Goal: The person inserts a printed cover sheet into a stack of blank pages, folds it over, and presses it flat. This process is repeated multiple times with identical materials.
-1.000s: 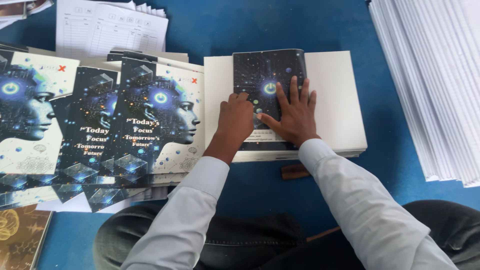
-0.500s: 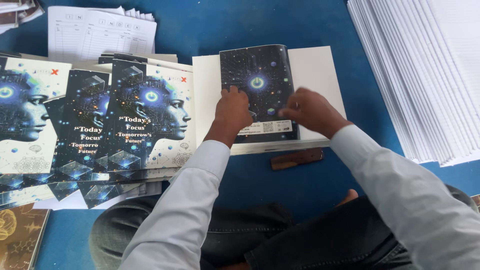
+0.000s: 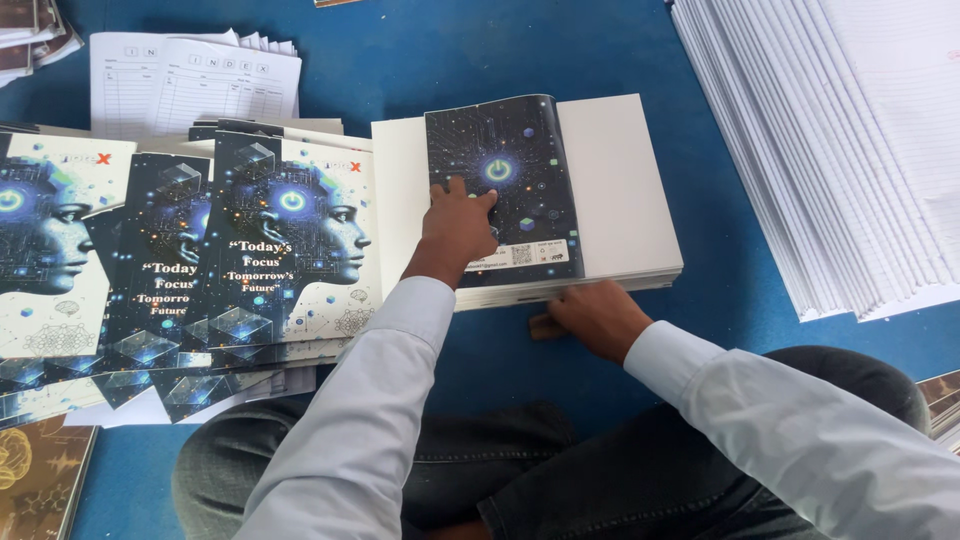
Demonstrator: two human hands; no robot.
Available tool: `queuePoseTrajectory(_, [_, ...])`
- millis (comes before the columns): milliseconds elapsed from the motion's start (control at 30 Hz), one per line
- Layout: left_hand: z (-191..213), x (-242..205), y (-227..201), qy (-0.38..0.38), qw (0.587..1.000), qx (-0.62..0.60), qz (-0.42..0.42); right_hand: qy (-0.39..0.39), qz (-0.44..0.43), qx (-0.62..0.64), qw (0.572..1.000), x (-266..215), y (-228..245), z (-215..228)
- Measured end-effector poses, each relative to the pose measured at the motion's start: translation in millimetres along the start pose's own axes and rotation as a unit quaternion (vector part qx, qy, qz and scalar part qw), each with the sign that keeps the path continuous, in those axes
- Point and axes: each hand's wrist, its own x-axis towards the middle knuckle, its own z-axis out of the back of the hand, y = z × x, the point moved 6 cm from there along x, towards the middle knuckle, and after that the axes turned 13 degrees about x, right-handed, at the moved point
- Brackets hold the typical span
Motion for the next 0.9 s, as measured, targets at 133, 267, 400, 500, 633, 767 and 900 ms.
queuePoseTrajectory(133, [4, -3, -2, 0.016, 1.000, 0.000, 0.004, 0.029, 0.025, 0.008, 0.999, -1, 1, 6])
queuePoseTrajectory(267, [10, -9, -3, 0.059, 0.998, 0.005, 0.003, 0.061, -0.046, 0.120, 0.990, -2, 1, 28])
queuePoseTrajectory(400, [12, -14, -8, 0.067, 0.998, 0.017, -0.012, -0.036, -0.081, 0.148, 0.985, -3, -2, 63])
queuePoseTrajectory(500, [13, -14, -9, 0.059, 0.998, 0.027, -0.016, -0.064, -0.102, 0.055, 0.991, 0, -8, 71])
queuePoseTrajectory(633, [11, -11, -11, 0.067, 0.997, 0.036, -0.019, -0.052, -0.100, -0.002, 0.994, 9, -14, 55])
queuePoseTrajectory(767, [10, -8, -13, 0.069, 0.995, 0.059, -0.029, -0.070, -0.102, -0.020, 0.992, 19, -26, 47])
queuePoseTrajectory(900, [10, -10, -11, 0.063, 0.994, 0.075, -0.040, -0.082, -0.128, -0.017, 0.988, 36, -46, 54])
